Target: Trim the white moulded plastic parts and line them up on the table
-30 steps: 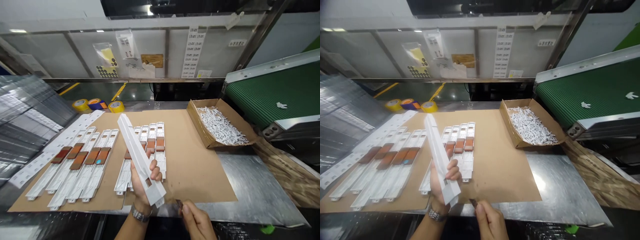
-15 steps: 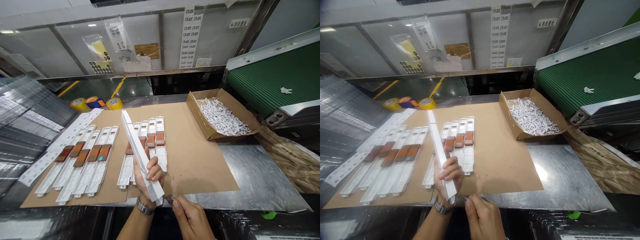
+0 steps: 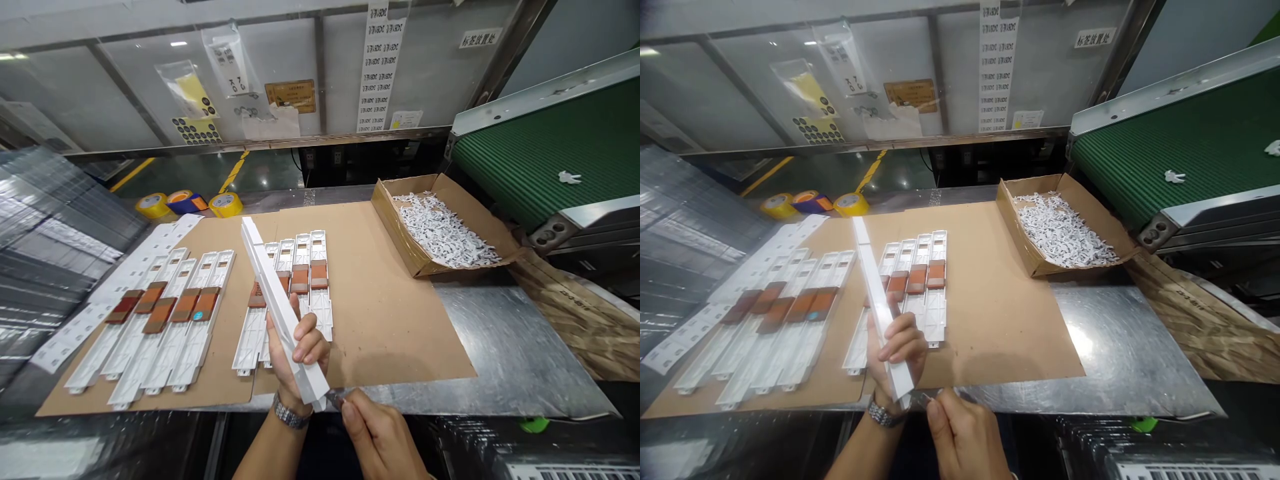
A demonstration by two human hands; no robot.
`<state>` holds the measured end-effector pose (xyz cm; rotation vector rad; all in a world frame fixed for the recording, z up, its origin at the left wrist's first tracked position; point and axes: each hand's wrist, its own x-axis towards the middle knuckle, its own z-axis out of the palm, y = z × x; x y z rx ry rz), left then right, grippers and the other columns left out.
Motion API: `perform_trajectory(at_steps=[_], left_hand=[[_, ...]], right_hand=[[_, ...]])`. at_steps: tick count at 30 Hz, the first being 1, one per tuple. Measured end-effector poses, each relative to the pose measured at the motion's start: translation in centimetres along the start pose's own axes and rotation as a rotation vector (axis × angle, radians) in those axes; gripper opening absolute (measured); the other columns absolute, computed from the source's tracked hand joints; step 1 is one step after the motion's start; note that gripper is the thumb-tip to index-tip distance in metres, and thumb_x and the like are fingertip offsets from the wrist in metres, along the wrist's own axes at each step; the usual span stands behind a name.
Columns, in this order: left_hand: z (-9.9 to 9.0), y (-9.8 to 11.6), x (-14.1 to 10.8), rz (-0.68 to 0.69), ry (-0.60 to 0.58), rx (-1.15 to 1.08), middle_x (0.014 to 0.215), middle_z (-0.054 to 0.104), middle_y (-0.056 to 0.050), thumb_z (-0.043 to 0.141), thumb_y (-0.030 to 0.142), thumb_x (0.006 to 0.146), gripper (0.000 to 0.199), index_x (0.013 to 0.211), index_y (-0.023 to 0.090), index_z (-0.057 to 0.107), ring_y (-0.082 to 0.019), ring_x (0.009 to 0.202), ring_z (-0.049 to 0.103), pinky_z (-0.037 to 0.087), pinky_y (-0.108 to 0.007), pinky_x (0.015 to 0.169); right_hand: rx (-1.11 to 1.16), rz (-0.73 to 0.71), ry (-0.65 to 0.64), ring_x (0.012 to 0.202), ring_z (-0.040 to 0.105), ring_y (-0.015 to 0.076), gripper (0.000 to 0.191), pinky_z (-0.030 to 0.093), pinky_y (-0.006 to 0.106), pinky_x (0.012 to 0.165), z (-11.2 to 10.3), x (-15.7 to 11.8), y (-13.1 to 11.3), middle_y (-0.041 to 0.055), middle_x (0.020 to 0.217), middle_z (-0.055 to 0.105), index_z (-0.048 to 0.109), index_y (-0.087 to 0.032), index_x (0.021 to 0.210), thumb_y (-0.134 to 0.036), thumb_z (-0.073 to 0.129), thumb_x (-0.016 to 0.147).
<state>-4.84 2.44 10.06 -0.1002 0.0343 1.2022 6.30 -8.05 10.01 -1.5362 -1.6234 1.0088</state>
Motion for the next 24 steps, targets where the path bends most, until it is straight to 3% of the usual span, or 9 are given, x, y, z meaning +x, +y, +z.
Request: perform_trajectory(at_steps=[13, 19, 24], left_hand=[[-0.3, -0.1, 0.0, -0.014, -0.011, 0.055, 0.06, 0.043, 0.006, 0.03, 0.051, 0.091, 0.044, 0.12, 0.025, 0.052, 0.0, 0.039, 0.044, 0.034, -0.009, 0.037], [-0.4, 0.2, 0.5, 0.031, 0.073, 0.208, 0.06, 0.039, 0.006, 0.029, 0.051, 0.091, 0.045, 0.11, 0.022, 0.057, 0.0, 0.037, 0.034, 0.032, -0.012, 0.038], [1.3, -0.3, 1.0, 0.094, 0.184, 0.389, 0.067, 0.047, 0.001, 0.035, 0.054, 0.086, 0.046, 0.108, 0.022, 0.058, -0.009, 0.051, 0.047, 0.044, -0.023, 0.05]], right_hand=[[-0.028, 0.01, -0.102, 0.047, 0.038, 0.0094, 0.036, 0.026, 0.023, 0.048, -0.7, 0.1, 0.2, -0.0045, 0.053, 0.044, 0.037, -0.022, 0.066, -0.039, 0.027, 0.096], [-0.119, -0.046, -0.101, 0.049, 0.047, 0.0099, 0.035, 0.032, 0.021, 0.049, -0.7, -0.8, 0.0, -0.004, 0.056, 0.052, 0.046, -0.022, 0.067, -0.038, 0.034, 0.095], [0.018, -0.105, -0.044, 0.062, 0.058, 0.0113, 0.029, 0.044, 0.019, 0.059, -1.6, -1.0, 0.4, -0.0021, 0.068, 0.06, 0.056, -0.023, 0.078, -0.036, 0.036, 0.095]])
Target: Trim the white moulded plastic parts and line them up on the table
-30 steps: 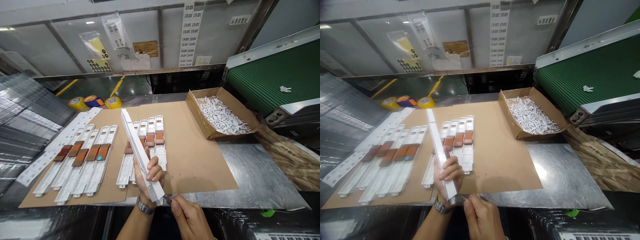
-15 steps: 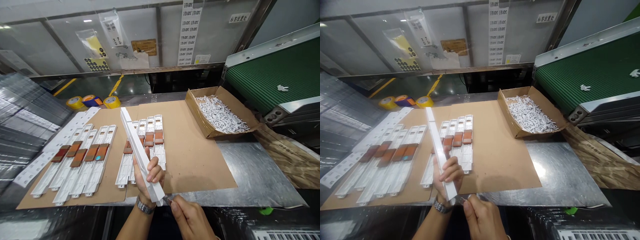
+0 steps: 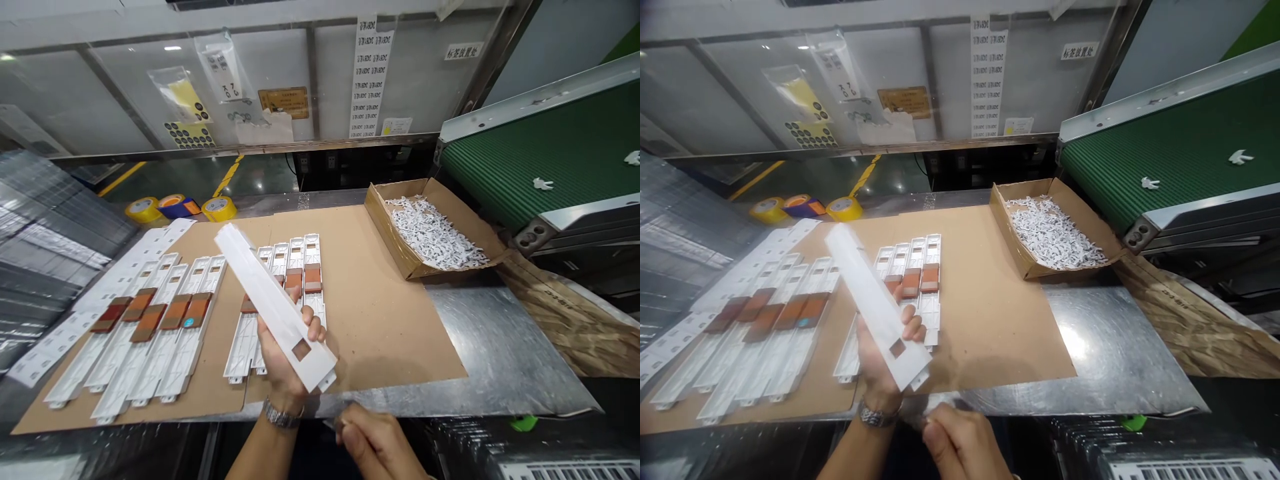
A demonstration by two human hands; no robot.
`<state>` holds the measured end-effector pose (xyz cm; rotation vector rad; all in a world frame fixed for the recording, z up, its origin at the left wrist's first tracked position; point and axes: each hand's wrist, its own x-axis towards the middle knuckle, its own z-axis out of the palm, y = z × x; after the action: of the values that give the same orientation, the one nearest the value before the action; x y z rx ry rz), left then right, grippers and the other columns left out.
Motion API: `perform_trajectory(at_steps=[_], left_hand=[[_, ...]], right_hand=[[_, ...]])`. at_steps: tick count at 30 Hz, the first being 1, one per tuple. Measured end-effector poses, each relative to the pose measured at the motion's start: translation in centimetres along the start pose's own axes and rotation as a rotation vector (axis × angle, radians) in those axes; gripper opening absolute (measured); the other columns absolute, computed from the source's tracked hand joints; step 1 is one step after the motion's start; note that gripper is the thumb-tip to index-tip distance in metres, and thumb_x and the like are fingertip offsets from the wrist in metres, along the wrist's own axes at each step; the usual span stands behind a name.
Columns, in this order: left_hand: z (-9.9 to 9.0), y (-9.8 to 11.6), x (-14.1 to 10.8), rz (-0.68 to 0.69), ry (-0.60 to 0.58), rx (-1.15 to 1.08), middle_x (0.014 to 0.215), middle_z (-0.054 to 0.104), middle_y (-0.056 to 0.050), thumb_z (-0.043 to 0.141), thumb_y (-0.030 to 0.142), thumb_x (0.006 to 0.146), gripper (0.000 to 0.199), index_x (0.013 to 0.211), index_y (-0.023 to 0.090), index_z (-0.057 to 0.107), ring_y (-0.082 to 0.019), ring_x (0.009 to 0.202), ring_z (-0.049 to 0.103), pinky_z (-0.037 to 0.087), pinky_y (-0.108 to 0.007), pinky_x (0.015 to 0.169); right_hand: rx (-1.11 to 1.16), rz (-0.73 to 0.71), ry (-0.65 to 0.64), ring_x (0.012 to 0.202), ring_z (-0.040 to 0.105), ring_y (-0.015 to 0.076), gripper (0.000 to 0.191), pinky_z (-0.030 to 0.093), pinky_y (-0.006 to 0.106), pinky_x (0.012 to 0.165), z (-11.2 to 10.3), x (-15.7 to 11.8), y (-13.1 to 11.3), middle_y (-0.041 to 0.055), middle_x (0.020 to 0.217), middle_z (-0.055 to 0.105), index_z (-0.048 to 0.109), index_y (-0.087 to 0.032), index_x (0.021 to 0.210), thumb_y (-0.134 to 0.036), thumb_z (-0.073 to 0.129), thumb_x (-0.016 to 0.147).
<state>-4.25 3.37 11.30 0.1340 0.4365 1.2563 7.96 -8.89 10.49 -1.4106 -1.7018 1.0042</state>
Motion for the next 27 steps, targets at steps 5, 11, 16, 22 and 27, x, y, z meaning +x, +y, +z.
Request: perform_trajectory(at_steps=[5, 11, 16, 22, 27], left_hand=[[0.5, -0.3, -1.0, 0.06, 0.169, 0.205, 0.093, 0.058, -0.001, 0.063, 0.04, 0.074, 0.031, 0.1, 0.025, 0.057, -0.019, 0.076, 0.06, 0.053, -0.039, 0.068], [0.0, -0.8, -1.4, 0.163, 0.233, 0.448, 0.089, 0.058, 0.004, 0.077, 0.036, 0.063, 0.043, 0.096, 0.027, 0.049, -0.017, 0.077, 0.064, 0.054, -0.031, 0.064], [0.4, -1.1, -1.4, 0.222, 0.269, 0.484, 0.084, 0.058, 0.004, 0.078, 0.035, 0.063, 0.048, 0.097, 0.026, 0.045, -0.014, 0.072, 0.063, 0.049, -0.021, 0.055], [0.6, -1.2, -1.6, 0.256, 0.292, 0.552, 0.084, 0.058, 0.002, 0.078, 0.039, 0.061, 0.048, 0.093, 0.023, 0.045, -0.014, 0.073, 0.062, 0.047, -0.019, 0.051], [0.6, -1.1, -1.8, 0.259, 0.31, 0.581, 0.085, 0.056, 0.003, 0.077, 0.04, 0.063, 0.047, 0.092, 0.023, 0.045, -0.013, 0.072, 0.062, 0.048, -0.019, 0.051]], right_hand=[[-0.085, -0.082, 0.273, 0.088, 0.06, 0.0144, 0.035, 0.049, 0.023, 0.077, -1.0, 0.0, 1.3, 0.0064, 0.098, 0.059, 0.046, -0.023, 0.127, -0.02, 0.037, 0.094], [-0.347, -0.114, 0.502, 0.063, 0.058, 0.0119, 0.043, 0.049, 0.02, 0.054, 0.2, -0.3, 2.6, 0.0066, 0.085, 0.055, 0.041, -0.019, 0.136, -0.02, 0.037, 0.093], [-0.468, -0.155, 0.57, 0.07, 0.062, 0.0159, 0.034, 0.05, 0.023, 0.06, 0.7, 0.1, 2.7, 0.0095, 0.085, 0.061, 0.053, -0.014, 0.124, -0.018, 0.043, 0.091], [-0.489, -0.137, 0.591, 0.069, 0.059, 0.0168, 0.03, 0.048, 0.025, 0.06, 1.2, 0.3, 2.7, 0.009, 0.079, 0.061, 0.055, -0.012, 0.119, -0.019, 0.04, 0.093], [-0.506, -0.134, 0.551, 0.07, 0.058, 0.0168, 0.034, 0.047, 0.026, 0.061, 1.4, 0.1, 2.9, 0.0093, 0.081, 0.06, 0.049, -0.013, 0.125, -0.017, 0.04, 0.093]])
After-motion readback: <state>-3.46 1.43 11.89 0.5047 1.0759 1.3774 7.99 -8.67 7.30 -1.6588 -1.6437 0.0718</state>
